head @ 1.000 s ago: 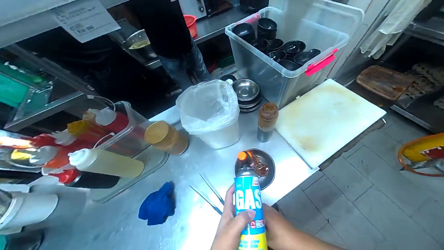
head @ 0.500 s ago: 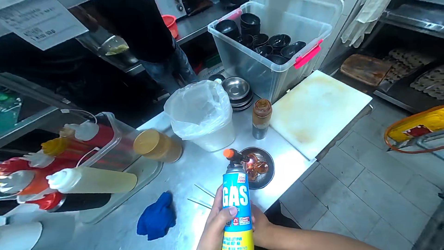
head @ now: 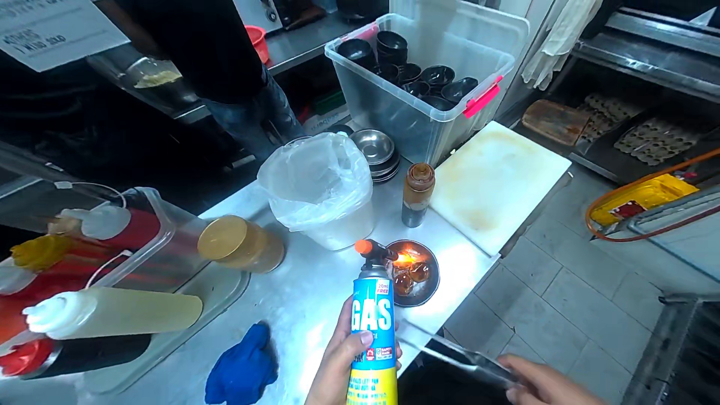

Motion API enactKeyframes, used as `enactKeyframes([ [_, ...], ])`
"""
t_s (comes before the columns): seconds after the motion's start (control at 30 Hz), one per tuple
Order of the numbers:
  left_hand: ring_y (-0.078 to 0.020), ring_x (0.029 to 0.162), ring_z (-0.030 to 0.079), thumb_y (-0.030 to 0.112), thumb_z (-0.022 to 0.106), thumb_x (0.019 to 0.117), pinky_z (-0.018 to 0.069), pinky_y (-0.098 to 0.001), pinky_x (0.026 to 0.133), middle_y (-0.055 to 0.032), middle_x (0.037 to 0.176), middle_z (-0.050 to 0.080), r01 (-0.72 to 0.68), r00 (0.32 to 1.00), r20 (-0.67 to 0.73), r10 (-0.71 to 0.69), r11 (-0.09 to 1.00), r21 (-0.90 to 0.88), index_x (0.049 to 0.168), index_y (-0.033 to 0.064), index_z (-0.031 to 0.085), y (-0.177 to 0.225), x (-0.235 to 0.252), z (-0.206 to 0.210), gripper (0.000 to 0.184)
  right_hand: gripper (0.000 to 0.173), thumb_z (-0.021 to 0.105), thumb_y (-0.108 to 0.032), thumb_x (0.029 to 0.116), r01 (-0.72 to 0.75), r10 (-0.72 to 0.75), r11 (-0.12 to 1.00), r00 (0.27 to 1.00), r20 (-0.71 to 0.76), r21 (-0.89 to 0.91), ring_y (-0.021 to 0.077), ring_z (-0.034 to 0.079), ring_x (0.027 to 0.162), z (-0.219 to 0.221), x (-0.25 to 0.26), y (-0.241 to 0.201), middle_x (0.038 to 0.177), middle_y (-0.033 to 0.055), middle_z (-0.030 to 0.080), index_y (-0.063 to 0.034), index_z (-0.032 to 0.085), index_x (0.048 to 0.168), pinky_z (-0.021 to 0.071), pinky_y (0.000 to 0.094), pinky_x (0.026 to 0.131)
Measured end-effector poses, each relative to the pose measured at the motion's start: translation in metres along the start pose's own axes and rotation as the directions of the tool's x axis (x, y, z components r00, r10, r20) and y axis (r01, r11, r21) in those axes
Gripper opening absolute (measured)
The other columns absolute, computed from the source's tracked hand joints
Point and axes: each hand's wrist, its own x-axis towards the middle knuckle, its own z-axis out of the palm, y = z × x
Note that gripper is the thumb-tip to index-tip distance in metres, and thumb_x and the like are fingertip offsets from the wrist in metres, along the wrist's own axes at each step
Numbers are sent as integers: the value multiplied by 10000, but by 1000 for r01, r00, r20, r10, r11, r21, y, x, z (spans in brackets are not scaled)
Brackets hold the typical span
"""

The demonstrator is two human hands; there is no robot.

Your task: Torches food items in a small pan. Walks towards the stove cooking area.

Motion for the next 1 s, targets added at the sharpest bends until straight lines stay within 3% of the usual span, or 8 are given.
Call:
enactKeyframes([
  [0.13,-464,929,702,231,729,900,624,-584,751,-312,1188,617,17,999,30,-17,1000,4,1563,156,129,4,-2,-2,897,451,561,-384,1047,-92,100,994,988,-120,65,297,669,785,-16,-28,14,949,164,698,-115,564,1409,549,540,744],
  [0.23,-463,925,702,224,713,917,623,-588,755,-305,1187,616,39,997,63,-40,999,17,1544,145,149,7,-6,1,846,442,524,-387,1055,-162,179,982,965,-190,99,292,635,719,-19,-33,21,899,152,657,-104,525,1394,531,528,675],
  [0.33,-460,922,704,208,698,919,624,-586,751,-302,1187,623,70,996,52,-72,996,50,1538,141,172,6,-8,7,815,395,508,-336,1055,-186,219,968,954,-203,170,275,641,729,-15,-27,25,923,139,646,-74,504,1351,544,501,680],
  [0.5,-456,931,705,201,673,929,623,-570,751,-296,1195,628,101,993,53,-106,991,84,1530,150,178,-1,-9,16,780,283,487,-272,1059,-193,271,866,956,-110,461,162,544,536,-7,-16,10,795,63,589,-88,496,1273,490,341,492],
  [0.77,-464,930,704,222,689,929,623,-577,745,-296,1185,631,94,994,39,-98,992,89,1533,148,181,-8,-9,26,793,310,426,-251,1047,-123,231,705,971,-63,698,144,527,474,-10,-4,5,704,4,507,-161,428,1344,513,326,441],
  [1.0,-463,936,702,227,691,928,620,-578,750,-304,1188,627,74,997,10,-76,992,99,1546,140,172,-15,-6,37,812,336,398,-241,1036,-69,101,552,995,16,831,173,586,511,-25,0,10,692,14,541,-176,410,1365,565,368,490],
])
